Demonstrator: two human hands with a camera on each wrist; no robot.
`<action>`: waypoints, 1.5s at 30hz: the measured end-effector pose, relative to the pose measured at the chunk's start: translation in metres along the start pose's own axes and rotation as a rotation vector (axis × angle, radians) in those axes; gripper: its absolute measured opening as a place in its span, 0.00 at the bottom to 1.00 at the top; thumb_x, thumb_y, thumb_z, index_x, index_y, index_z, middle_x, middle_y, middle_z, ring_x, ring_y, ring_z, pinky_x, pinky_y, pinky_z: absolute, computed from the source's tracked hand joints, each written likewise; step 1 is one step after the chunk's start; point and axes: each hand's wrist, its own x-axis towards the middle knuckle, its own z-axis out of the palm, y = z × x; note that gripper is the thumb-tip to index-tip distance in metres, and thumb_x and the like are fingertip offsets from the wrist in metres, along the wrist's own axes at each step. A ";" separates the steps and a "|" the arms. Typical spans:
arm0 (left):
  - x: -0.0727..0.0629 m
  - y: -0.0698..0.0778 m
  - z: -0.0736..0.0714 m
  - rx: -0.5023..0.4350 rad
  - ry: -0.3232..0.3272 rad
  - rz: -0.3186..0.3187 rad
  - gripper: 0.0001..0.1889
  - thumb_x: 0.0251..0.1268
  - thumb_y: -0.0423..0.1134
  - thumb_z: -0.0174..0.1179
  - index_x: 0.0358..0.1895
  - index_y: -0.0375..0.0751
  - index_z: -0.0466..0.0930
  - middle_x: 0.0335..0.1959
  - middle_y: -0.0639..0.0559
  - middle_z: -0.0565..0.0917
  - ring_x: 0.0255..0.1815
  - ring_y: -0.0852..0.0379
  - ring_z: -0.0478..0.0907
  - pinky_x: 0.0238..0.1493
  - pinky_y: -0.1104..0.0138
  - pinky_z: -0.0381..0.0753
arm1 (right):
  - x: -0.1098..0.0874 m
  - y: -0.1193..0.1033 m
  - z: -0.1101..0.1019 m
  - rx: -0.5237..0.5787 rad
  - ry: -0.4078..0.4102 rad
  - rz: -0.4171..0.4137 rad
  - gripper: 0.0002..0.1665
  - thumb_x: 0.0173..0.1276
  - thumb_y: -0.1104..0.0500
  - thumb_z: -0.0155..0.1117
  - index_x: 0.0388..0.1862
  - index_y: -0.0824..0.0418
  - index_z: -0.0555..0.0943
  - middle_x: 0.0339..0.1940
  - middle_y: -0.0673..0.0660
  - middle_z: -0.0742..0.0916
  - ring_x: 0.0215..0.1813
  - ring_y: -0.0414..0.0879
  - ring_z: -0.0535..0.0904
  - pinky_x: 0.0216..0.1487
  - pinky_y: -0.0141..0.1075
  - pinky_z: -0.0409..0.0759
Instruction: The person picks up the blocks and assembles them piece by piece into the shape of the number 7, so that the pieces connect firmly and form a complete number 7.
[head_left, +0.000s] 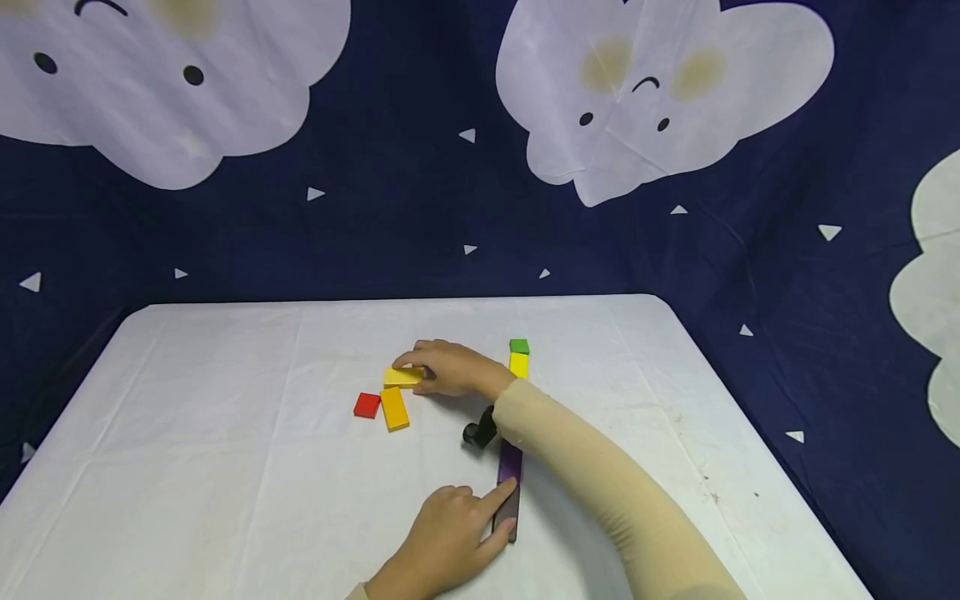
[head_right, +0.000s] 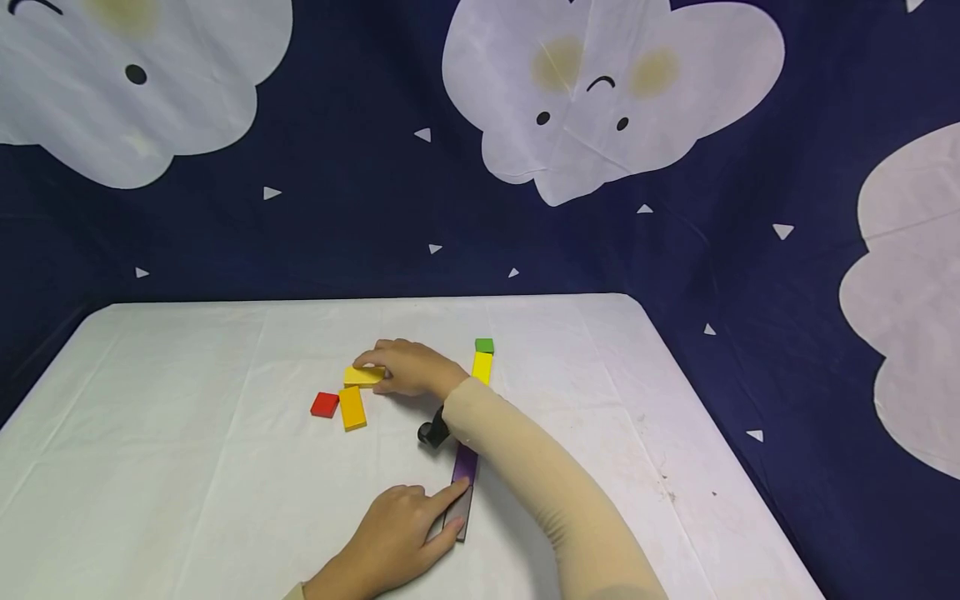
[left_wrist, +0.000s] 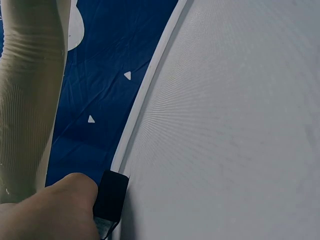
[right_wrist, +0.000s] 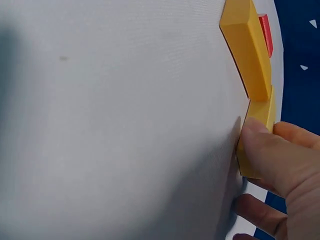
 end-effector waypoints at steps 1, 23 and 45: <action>0.000 0.000 0.000 -0.001 -0.005 -0.003 0.22 0.71 0.56 0.54 0.62 0.54 0.80 0.24 0.54 0.86 0.25 0.62 0.79 0.35 0.64 0.79 | 0.000 0.001 -0.001 0.006 0.001 0.004 0.30 0.69 0.49 0.66 0.69 0.43 0.73 0.48 0.46 0.80 0.46 0.40 0.74 0.55 0.31 0.74; 0.000 0.001 -0.001 -0.001 -0.017 -0.014 0.22 0.69 0.56 0.55 0.62 0.54 0.80 0.19 0.56 0.82 0.20 0.65 0.71 0.32 0.67 0.76 | -0.027 0.046 -0.016 -0.005 0.114 0.075 0.24 0.71 0.54 0.65 0.65 0.47 0.78 0.52 0.50 0.82 0.49 0.46 0.71 0.54 0.38 0.71; 0.000 0.004 -0.003 0.007 -0.001 -0.021 0.22 0.68 0.54 0.57 0.61 0.54 0.81 0.16 0.59 0.77 0.18 0.65 0.67 0.31 0.67 0.74 | -0.049 0.090 -0.022 -0.091 0.139 0.248 0.24 0.71 0.55 0.65 0.65 0.52 0.78 0.58 0.51 0.82 0.59 0.49 0.74 0.67 0.44 0.70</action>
